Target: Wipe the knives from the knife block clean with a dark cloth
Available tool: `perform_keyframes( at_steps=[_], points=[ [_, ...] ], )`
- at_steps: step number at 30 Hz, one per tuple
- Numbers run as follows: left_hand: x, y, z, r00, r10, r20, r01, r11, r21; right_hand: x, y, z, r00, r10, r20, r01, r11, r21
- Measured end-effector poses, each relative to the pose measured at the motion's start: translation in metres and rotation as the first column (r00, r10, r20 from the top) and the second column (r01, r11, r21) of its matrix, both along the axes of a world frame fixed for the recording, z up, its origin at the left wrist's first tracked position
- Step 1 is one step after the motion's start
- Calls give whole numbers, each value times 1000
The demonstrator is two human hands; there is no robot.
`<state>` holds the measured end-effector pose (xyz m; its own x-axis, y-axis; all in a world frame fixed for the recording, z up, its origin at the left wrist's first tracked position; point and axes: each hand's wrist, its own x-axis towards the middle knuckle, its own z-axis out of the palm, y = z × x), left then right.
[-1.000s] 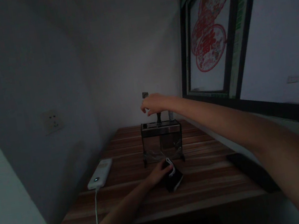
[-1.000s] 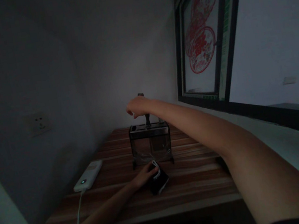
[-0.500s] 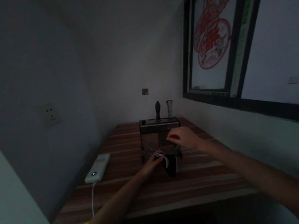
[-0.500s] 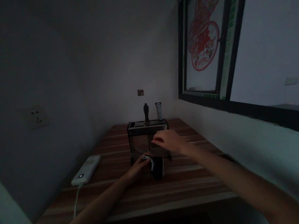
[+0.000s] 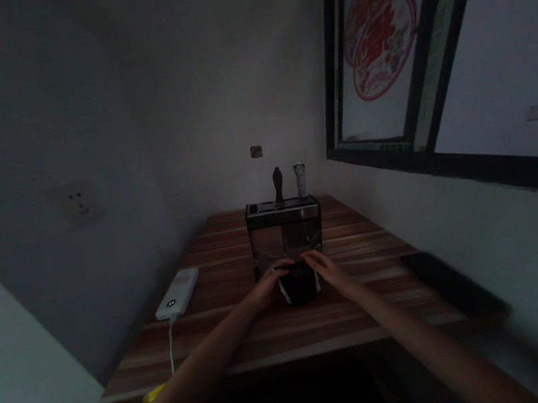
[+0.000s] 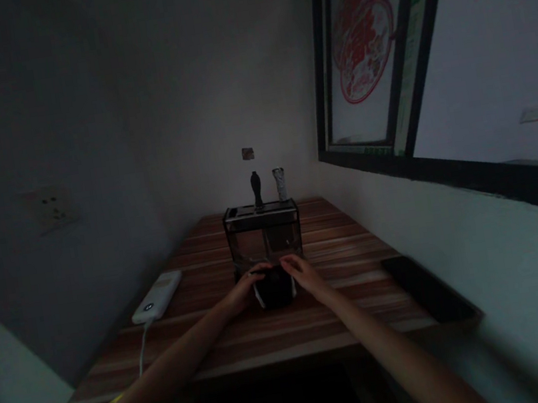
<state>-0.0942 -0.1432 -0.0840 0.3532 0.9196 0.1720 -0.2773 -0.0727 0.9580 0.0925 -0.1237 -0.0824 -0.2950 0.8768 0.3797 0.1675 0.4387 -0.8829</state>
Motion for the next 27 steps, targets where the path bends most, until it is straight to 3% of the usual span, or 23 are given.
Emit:
perform_keyframes(
  at_steps=[5, 9, 12, 22, 27],
  points=[
    [-2, 1, 2, 998, 11, 62, -11, 1000, 0, 1, -7, -2, 990, 135, -42, -140, 979, -150],
    [1, -3, 7, 991, -61, 120, 62, 998, -6, -2, -10, -2, 970, 218, -112, -242, 922, -301],
    [3, -6, 10, 988, -70, 138, 72, 997, -9, -3, -11, -2, 956, 260, -135, -291, 901, -322],
    [5, -10, 16, 993, 18, 113, -22, 999, 31, -5, -6, -8, 966, 218, -137, -247, 936, -252],
    [6, -14, 19, 998, 65, 0, -64, 981, 183, -4, -4, -7, 987, 125, -96, -145, 961, -235]
  ],
)
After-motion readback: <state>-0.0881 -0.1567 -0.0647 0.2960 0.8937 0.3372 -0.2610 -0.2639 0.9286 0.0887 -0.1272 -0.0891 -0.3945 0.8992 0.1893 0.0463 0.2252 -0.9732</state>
